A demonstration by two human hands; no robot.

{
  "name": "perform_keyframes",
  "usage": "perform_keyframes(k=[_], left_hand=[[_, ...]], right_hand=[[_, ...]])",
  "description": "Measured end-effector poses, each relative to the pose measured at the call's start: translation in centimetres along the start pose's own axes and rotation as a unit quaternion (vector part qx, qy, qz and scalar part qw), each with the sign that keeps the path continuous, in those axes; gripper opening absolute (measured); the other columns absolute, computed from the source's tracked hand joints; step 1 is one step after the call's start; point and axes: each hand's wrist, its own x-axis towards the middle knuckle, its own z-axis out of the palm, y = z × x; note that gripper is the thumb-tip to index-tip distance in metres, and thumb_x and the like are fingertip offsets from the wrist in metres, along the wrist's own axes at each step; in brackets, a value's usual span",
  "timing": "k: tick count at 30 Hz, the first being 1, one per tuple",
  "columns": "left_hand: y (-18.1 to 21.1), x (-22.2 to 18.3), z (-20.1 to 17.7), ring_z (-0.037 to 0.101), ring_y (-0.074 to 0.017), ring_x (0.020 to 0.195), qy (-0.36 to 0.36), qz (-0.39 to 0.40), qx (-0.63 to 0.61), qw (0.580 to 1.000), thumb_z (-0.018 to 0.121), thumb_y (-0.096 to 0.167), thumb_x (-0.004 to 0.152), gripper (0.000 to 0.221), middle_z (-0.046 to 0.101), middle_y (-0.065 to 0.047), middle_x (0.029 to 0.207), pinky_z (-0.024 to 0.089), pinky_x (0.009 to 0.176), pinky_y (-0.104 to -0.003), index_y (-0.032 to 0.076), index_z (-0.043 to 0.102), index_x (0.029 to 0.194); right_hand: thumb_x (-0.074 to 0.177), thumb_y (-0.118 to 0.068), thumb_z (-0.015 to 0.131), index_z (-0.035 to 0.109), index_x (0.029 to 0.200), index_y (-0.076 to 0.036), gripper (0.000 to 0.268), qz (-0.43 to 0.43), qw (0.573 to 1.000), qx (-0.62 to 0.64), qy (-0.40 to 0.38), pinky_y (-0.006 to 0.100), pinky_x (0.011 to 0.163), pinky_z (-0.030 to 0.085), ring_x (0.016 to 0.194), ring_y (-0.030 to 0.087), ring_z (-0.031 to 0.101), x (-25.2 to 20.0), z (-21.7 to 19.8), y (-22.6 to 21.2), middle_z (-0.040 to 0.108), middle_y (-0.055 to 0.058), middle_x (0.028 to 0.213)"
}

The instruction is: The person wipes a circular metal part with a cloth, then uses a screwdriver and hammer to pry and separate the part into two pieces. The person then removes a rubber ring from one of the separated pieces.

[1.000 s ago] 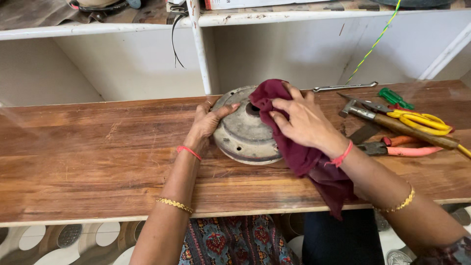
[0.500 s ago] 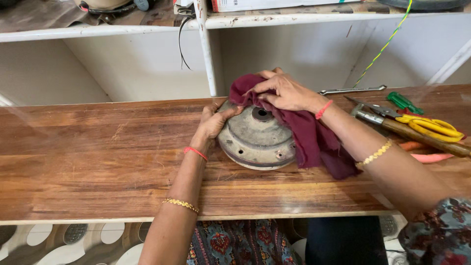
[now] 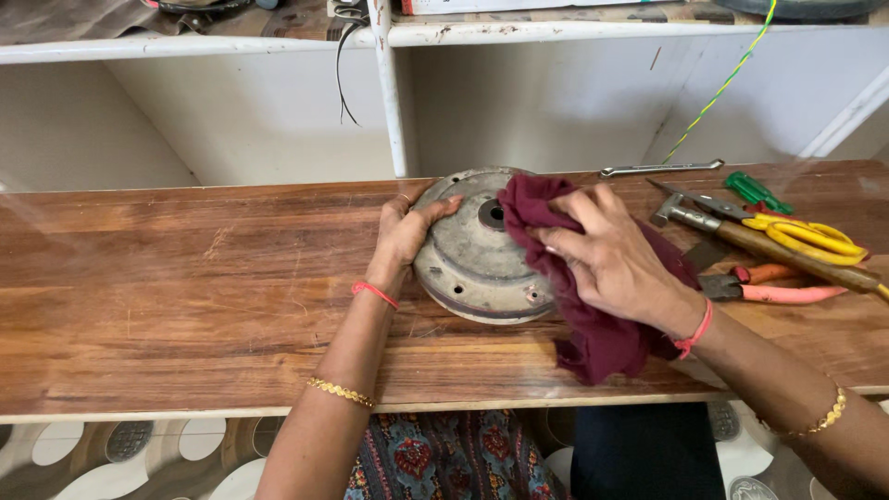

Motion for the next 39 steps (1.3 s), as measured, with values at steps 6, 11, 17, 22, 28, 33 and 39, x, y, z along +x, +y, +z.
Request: perform_keyframes(k=[6, 11, 17, 22, 28, 33, 39], left_hand=[[-2.7, 1.9, -1.6, 0.074, -0.0181, 0.094, -0.017, 0.027, 0.043, 0.999, 0.078, 0.010, 0.082, 0.056, 0.077, -0.018, 0.108, 0.060, 0.086, -0.028, -0.009, 0.062, 0.132], [-7.8, 6.2, -4.3, 0.066, -0.0140, 0.083, -0.013, 0.029, -0.070, 0.997, 0.066, 0.019, 0.098, 0.034, 0.074, -0.010, 0.099, 0.056, 0.075, -0.029, -0.008, 0.071, 0.117], [-8.7, 5.7, -5.7, 0.052, -0.0130, 0.062, 0.035, 0.010, 0.056, 0.998, 0.054, 0.011, 0.100, 0.023, 0.060, -0.005, 0.075, 0.043, 0.052, -0.032, -0.006, 0.065, 0.089], [-5.2, 3.4, -3.6, 0.056, -0.0116, 0.059, 0.039, -0.040, 0.031, 0.998, 0.053, 0.015, 0.100, 0.025, 0.066, -0.003, 0.075, 0.044, 0.053, -0.030, -0.002, 0.070, 0.095], [-3.0, 2.2, -2.6, 0.068, -0.0140, 0.076, 0.015, -0.026, 0.016, 0.999, 0.052, 0.016, 0.100, 0.030, 0.074, -0.009, 0.091, 0.055, 0.067, -0.029, -0.005, 0.070, 0.110], [-2.9, 2.0, -3.0, 0.072, -0.0159, 0.090, 0.018, -0.069, 0.056, 0.996, 0.052, 0.019, 0.101, 0.035, 0.075, -0.013, 0.102, 0.059, 0.079, -0.029, -0.006, 0.067, 0.120], [-4.7, 3.7, -3.9, 0.070, -0.0137, 0.098, -0.038, 0.026, 0.033, 0.998, 0.052, 0.010, 0.100, 0.039, 0.075, -0.012, 0.113, 0.057, 0.089, -0.026, -0.008, 0.064, 0.132]], right_hand=[[0.080, -0.007, 0.067, 0.074, 0.121, -0.008, 0.041, -0.096, 0.995, -0.008, -0.026, 0.045, 0.087, 0.042, 0.109, 0.031, 0.053, 1.9, 0.9, -4.5, 0.061, 0.013, 0.118], [0.080, -0.011, 0.069, 0.069, 0.125, -0.002, 0.046, -0.019, 0.991, -0.084, -0.107, 0.047, 0.083, 0.046, 0.096, 0.035, 0.058, 7.5, 4.0, -6.8, 0.064, 0.020, 0.102], [0.069, -0.012, 0.073, 0.066, 0.108, 0.004, 0.043, 0.107, 0.977, -0.125, -0.133, 0.048, 0.067, 0.056, 0.082, 0.038, 0.068, 13.6, 5.9, -4.3, 0.068, 0.025, 0.089], [0.070, -0.011, 0.073, 0.070, 0.091, 0.005, 0.026, 0.074, 0.984, -0.102, -0.123, 0.046, 0.066, 0.057, 0.084, 0.038, 0.069, 14.3, 6.5, -2.0, 0.070, 0.023, 0.074], [0.068, -0.011, 0.071, 0.072, 0.100, 0.003, 0.035, 0.038, 0.984, -0.113, -0.134, 0.045, 0.073, 0.054, 0.077, 0.039, 0.068, 12.3, 5.4, -4.3, 0.070, 0.022, 0.077], [0.073, -0.012, 0.070, 0.072, 0.110, -0.001, 0.039, 0.004, 0.988, -0.094, -0.119, 0.046, 0.068, 0.050, 0.083, 0.037, 0.064, 10.2, 3.2, -5.8, 0.070, 0.021, 0.080], [0.074, -0.010, 0.068, 0.070, 0.124, -0.006, 0.050, -0.060, 0.988, -0.041, -0.139, 0.044, 0.079, 0.044, 0.092, 0.029, 0.058, 7.6, 0.7, -5.6, 0.069, 0.009, 0.089]])
